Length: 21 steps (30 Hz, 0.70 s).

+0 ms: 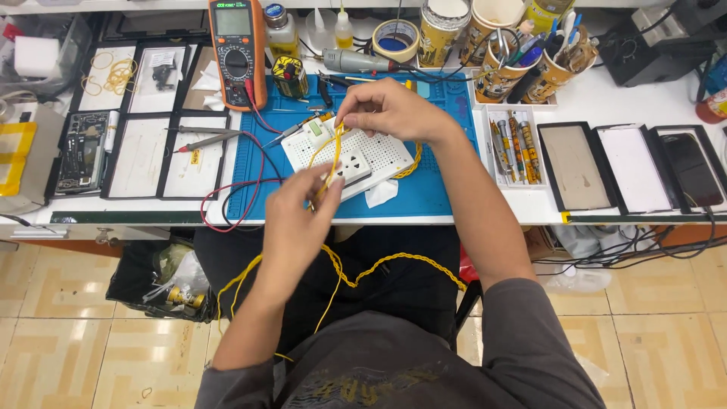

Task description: The person braids three yellow cords together by hand over a workbench. They repeatedly interlace the strands and pull them tight to form a continuous braid.

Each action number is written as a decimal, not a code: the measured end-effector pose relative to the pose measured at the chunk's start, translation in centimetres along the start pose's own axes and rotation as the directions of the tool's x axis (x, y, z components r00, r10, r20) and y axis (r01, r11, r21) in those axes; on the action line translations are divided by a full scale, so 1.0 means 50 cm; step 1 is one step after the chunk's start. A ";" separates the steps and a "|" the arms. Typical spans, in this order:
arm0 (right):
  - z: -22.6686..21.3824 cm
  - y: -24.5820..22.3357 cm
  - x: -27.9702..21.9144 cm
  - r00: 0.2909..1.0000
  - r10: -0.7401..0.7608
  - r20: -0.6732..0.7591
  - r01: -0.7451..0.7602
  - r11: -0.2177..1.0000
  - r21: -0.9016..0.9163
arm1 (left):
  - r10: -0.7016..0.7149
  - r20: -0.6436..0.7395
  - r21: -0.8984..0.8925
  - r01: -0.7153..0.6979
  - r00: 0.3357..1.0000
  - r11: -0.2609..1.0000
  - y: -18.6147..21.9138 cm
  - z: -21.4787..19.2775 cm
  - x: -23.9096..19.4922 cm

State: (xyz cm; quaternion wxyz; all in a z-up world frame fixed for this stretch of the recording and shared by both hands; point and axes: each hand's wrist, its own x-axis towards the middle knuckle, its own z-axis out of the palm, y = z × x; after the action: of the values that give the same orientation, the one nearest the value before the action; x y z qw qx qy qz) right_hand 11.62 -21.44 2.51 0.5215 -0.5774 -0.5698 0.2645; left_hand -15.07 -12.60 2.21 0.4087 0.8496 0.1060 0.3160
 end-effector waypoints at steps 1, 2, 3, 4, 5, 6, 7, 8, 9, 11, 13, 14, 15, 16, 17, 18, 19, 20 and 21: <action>-0.009 0.003 0.001 1.000 -0.004 0.002 0.004 1.000 -0.004 | 0.003 -0.005 0.000 -0.003 1.000 1.000 0.024 0.003 -0.029; -0.012 0.009 -0.001 1.000 0.001 -0.012 -0.001 1.000 0.017 | -0.011 0.041 0.025 0.010 0.999 1.000 0.047 0.005 -0.062; -0.016 0.015 -0.002 1.000 0.007 -0.025 -0.006 0.999 0.038 | -0.027 0.086 0.050 0.023 0.996 0.998 0.070 0.007 -0.095; -0.021 0.002 -0.001 1.000 0.009 -0.027 -0.008 0.999 0.039 | -0.028 0.088 0.050 0.023 0.996 0.998 0.071 0.019 -0.121; -0.026 -0.010 -0.001 0.998 0.067 0.010 -0.067 0.997 -0.030 | -0.251 0.269 0.059 0.244 0.930 0.968 0.072 0.030 -0.148; -0.028 -0.021 -0.002 0.991 0.129 0.043 -0.124 0.987 -0.097 | -0.445 0.439 0.108 0.445 0.781 0.889 0.074 0.041 -0.176; -0.028 -0.014 -0.002 0.990 0.133 0.043 -0.129 0.987 -0.094 | -0.447 0.443 0.109 0.448 0.777 0.887 0.083 0.052 -0.186; -0.027 -0.009 0.002 0.992 0.125 -0.012 -0.125 0.989 -0.075 | -0.431 0.561 0.033 0.502 0.706 0.864 0.092 0.061 -0.195; -0.025 -0.003 0.005 0.991 0.117 -0.068 -0.121 0.991 -0.056 | -0.396 0.670 -0.035 0.559 0.628 0.829 0.101 0.070 -0.205; -0.026 -0.007 0.001 0.984 0.134 -0.117 -0.140 0.989 -0.050 | -0.296 0.696 -0.146 0.532 0.654 0.834 0.060 0.132 -0.248; -0.029 -0.008 0.003 0.975 0.142 -0.169 -0.153 0.987 -0.057 | -0.180 0.705 -0.264 0.490 0.686 0.831 0.039 0.182 -0.274; -0.030 -0.004 0.005 0.959 0.137 -0.250 -0.153 0.987 -0.045 | -0.158 0.746 -0.278 0.519 0.646 0.809 0.037 0.199 -0.281; -0.032 -0.001 0.007 0.935 0.133 -0.329 -0.152 0.988 -0.033 | -0.134 0.785 -0.289 0.547 0.605 0.786 0.036 0.217 -0.286; -0.038 -0.001 0.006 0.934 0.134 -0.331 -0.154 0.987 -0.035 | -0.131 0.786 -0.290 0.548 0.604 0.785 0.032 0.222 -0.293; -0.044 0.000 0.004 0.905 0.148 -0.400 -0.160 0.987 0.001 | -0.037 0.846 -0.250 0.458 0.531 0.853 0.027 0.227 -0.298; -0.049 0.002 0.002 0.870 0.164 -0.464 -0.165 0.986 0.039 | 0.045 0.896 -0.221 0.357 0.441 0.908 0.023 0.232 -0.306; -0.052 0.001 -0.001 0.870 0.167 -0.465 -0.168 0.985 0.038 | 0.048 0.897 -0.224 0.358 0.440 0.906 -0.006 0.260 -0.344; -0.054 0.000 -0.002 0.863 0.152 -0.482 -0.156 0.987 0.033 | 0.009 0.959 -0.064 0.184 0.284 0.981 -0.036 0.288 -0.381; -0.056 -0.001 -0.002 0.856 0.138 -0.498 -0.143 0.989 0.028 | -0.068 0.989 0.072 -0.023 0.134 0.997 -0.066 0.315 -0.418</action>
State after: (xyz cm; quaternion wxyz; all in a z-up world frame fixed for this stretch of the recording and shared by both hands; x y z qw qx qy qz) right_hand 14.12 -22.36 3.41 0.6272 -0.6689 -0.3734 0.1408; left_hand -21.24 -29.50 -17.07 0.3524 0.8595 -0.1655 -0.3311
